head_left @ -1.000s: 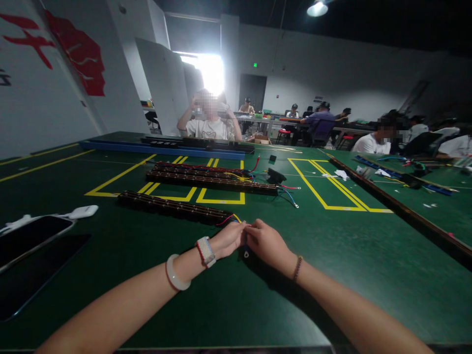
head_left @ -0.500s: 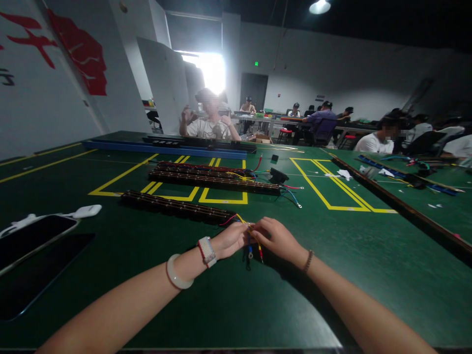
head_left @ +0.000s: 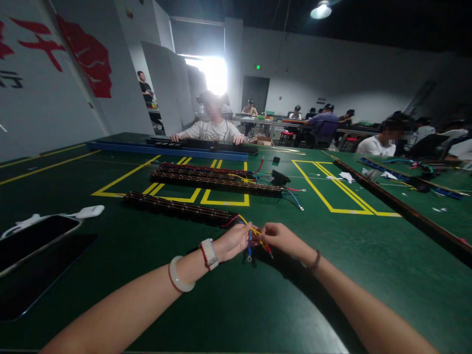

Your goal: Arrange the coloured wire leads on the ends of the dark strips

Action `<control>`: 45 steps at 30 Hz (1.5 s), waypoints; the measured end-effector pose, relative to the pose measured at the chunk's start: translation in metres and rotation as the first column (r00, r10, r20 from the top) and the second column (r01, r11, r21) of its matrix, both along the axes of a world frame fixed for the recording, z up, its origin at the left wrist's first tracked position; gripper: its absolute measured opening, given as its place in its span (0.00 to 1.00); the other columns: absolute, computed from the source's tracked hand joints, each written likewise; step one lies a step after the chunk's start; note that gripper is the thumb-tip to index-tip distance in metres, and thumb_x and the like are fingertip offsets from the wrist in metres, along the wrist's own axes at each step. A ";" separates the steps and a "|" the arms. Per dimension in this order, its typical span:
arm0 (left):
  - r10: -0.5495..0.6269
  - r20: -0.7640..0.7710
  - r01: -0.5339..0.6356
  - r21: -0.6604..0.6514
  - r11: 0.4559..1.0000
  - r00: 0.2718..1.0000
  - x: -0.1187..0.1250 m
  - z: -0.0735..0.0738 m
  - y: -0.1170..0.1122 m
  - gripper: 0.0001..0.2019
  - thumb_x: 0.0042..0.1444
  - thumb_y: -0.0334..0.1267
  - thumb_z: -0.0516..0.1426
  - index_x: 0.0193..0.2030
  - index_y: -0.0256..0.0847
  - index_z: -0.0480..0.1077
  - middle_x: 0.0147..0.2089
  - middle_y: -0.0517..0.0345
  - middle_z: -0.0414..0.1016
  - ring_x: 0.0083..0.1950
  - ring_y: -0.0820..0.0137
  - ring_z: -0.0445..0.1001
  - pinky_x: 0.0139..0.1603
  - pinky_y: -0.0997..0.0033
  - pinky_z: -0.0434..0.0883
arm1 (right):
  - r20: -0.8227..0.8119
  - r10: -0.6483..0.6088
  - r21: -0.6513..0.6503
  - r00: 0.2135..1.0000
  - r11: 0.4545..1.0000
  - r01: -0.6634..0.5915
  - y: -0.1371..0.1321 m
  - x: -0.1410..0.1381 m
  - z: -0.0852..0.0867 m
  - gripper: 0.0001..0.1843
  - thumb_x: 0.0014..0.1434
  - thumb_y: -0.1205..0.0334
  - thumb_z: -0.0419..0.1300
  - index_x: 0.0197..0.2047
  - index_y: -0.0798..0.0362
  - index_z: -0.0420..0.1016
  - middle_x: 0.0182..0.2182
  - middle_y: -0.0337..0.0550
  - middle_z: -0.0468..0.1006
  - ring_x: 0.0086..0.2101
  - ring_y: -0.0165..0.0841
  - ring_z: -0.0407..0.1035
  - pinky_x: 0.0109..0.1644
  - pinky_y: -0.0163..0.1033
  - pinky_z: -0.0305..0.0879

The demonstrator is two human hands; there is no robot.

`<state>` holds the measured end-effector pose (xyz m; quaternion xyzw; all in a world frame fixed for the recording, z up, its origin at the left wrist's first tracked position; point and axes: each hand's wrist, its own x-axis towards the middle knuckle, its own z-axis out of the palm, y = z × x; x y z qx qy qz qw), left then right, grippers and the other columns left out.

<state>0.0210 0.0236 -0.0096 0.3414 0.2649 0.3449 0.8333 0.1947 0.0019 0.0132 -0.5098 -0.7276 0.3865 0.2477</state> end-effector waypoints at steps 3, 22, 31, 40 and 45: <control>0.012 -0.015 -0.012 -0.009 1.000 1.000 0.001 0.002 -0.001 0.10 0.63 0.36 0.49 0.33 0.33 0.66 0.32 0.50 0.73 0.33 0.71 0.72 0.43 0.68 0.68 | -0.018 -0.061 -0.025 0.998 0.998 0.061 0.005 0.005 0.003 0.11 0.56 0.56 0.55 0.30 0.55 0.67 0.22 0.36 0.71 0.22 0.26 0.63 0.25 0.30 0.56; -0.032 -0.141 0.026 -0.045 0.999 0.990 -0.005 0.000 0.002 0.12 0.63 0.40 0.46 0.32 0.37 0.61 0.22 0.64 0.60 0.20 0.80 0.57 0.24 0.79 0.56 | 0.385 -0.473 0.508 0.793 0.826 0.245 0.051 0.016 -0.026 0.11 0.57 0.53 0.58 0.29 0.52 0.69 0.27 0.39 0.73 0.28 0.31 0.65 0.29 0.33 0.52; -0.057 0.013 0.058 -0.091 0.994 0.998 -0.006 -0.002 0.003 0.13 0.62 0.37 0.49 0.39 0.27 0.69 0.38 0.39 0.75 0.42 0.63 0.76 0.51 0.62 0.67 | 0.509 -0.465 0.665 0.724 0.747 0.012 0.039 0.015 -0.020 0.12 0.60 0.53 0.55 0.38 0.53 0.72 0.34 0.46 0.73 0.38 0.37 0.64 0.42 0.40 0.55; 0.004 0.077 0.004 -0.103 0.995 0.997 0.000 -0.002 0.004 0.10 0.62 0.33 0.48 0.36 0.32 0.69 0.37 0.47 0.75 0.39 0.69 0.74 0.49 0.64 0.69 | 0.621 0.103 0.632 0.777 0.519 -0.575 0.015 0.005 -0.014 0.15 0.66 0.62 0.47 0.52 0.47 0.70 0.46 0.44 0.74 0.43 0.33 0.64 0.53 0.43 0.56; -0.009 0.124 0.026 -0.139 0.990 0.992 -0.004 0.003 0.002 0.16 0.61 0.40 0.45 0.37 0.33 0.70 0.37 0.45 0.75 0.42 0.64 0.74 0.47 0.60 0.70 | 0.350 0.125 0.713 0.928 0.608 -0.351 0.018 -0.005 -0.010 0.14 0.66 0.61 0.47 0.47 0.49 0.72 0.47 0.44 0.74 0.48 0.33 0.65 0.53 0.42 0.59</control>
